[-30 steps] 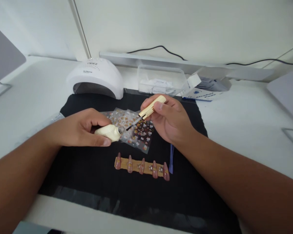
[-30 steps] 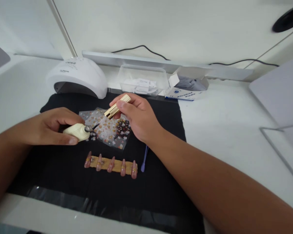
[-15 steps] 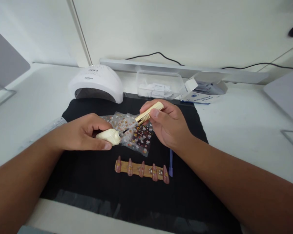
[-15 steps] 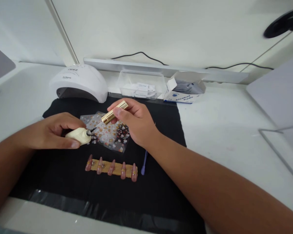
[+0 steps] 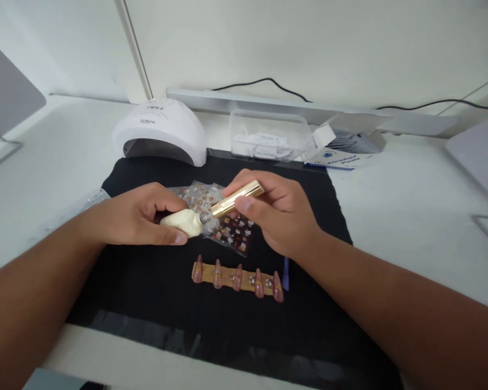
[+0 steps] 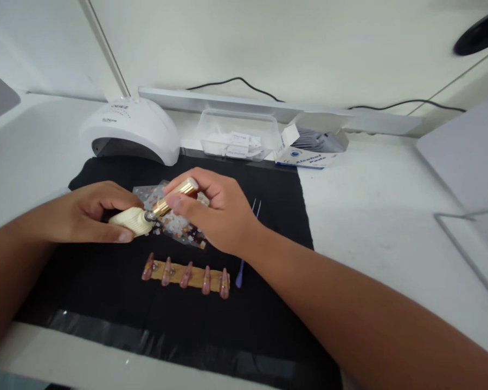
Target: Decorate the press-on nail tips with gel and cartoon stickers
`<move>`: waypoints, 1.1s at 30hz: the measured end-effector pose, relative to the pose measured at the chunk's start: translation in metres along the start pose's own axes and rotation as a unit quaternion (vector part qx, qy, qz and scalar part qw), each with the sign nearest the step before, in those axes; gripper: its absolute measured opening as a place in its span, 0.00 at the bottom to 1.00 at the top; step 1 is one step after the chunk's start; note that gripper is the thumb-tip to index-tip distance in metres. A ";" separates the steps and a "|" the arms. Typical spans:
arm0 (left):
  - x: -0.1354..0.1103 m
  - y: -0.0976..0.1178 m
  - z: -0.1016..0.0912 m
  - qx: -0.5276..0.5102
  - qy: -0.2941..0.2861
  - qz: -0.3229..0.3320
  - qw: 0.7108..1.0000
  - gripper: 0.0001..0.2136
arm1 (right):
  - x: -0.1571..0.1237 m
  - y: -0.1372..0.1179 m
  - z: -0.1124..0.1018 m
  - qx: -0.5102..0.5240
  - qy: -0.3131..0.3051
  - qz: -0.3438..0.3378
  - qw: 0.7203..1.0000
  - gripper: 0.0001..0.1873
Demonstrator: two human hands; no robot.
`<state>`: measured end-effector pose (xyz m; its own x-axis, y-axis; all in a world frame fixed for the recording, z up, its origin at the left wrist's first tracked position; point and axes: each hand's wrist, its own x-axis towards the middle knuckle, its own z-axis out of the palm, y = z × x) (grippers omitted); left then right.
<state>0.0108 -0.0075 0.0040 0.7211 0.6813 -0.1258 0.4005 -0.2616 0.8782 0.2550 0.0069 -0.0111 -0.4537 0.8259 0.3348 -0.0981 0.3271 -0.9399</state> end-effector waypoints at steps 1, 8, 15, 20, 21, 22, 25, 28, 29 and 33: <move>0.000 0.000 0.000 -0.003 -0.001 0.000 1.000 0.13 | 0.001 0.002 0.000 0.029 0.020 0.006 0.999 0.09; -0.002 -0.001 -0.003 -0.002 0.000 0.001 1.000 0.12 | 0.008 0.008 -0.009 0.136 0.082 0.000 0.987 0.09; -0.005 0.000 -0.006 -0.019 0.006 -0.028 0.999 0.10 | 0.006 0.001 -0.009 0.136 -0.118 0.092 0.979 0.09; -0.004 -0.001 -0.006 -0.006 0.007 -0.034 0.999 0.10 | 0.004 -0.002 -0.006 0.055 -0.203 0.098 0.973 0.08; -0.004 -0.001 -0.006 0.000 0.009 -0.033 0.999 0.10 | 0.003 -0.002 -0.006 0.043 -0.207 0.091 0.973 0.07; -0.004 -0.001 -0.006 0.005 0.013 -0.031 0.999 0.10 | 0.004 -0.001 -0.005 0.033 -0.208 0.085 0.974 0.07; -0.005 -0.002 -0.006 0.008 0.024 -0.027 0.999 0.10 | 0.005 -0.001 -0.005 -0.001 -0.223 0.064 0.973 0.08; -0.005 -0.005 -0.006 0.002 0.032 -0.018 0.999 0.11 | 0.006 -0.003 -0.006 -0.030 -0.239 0.048 0.969 0.09; -0.005 -0.007 -0.006 0.004 0.034 -0.014 0.999 0.11 | 0.006 -0.004 -0.007 -0.034 -0.240 0.048 0.969 0.08; -0.004 -0.009 -0.006 0.001 0.041 -0.006 0.999 0.10 | 0.005 -0.004 -0.009 -0.030 -0.243 0.059 0.968 0.07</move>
<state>0.0011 -0.0040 -0.0004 0.6676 0.7381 -0.0982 0.4106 -0.2549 0.8755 0.2612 0.0143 -0.0049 -0.8226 0.5511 0.1401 0.0256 0.2820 -0.9591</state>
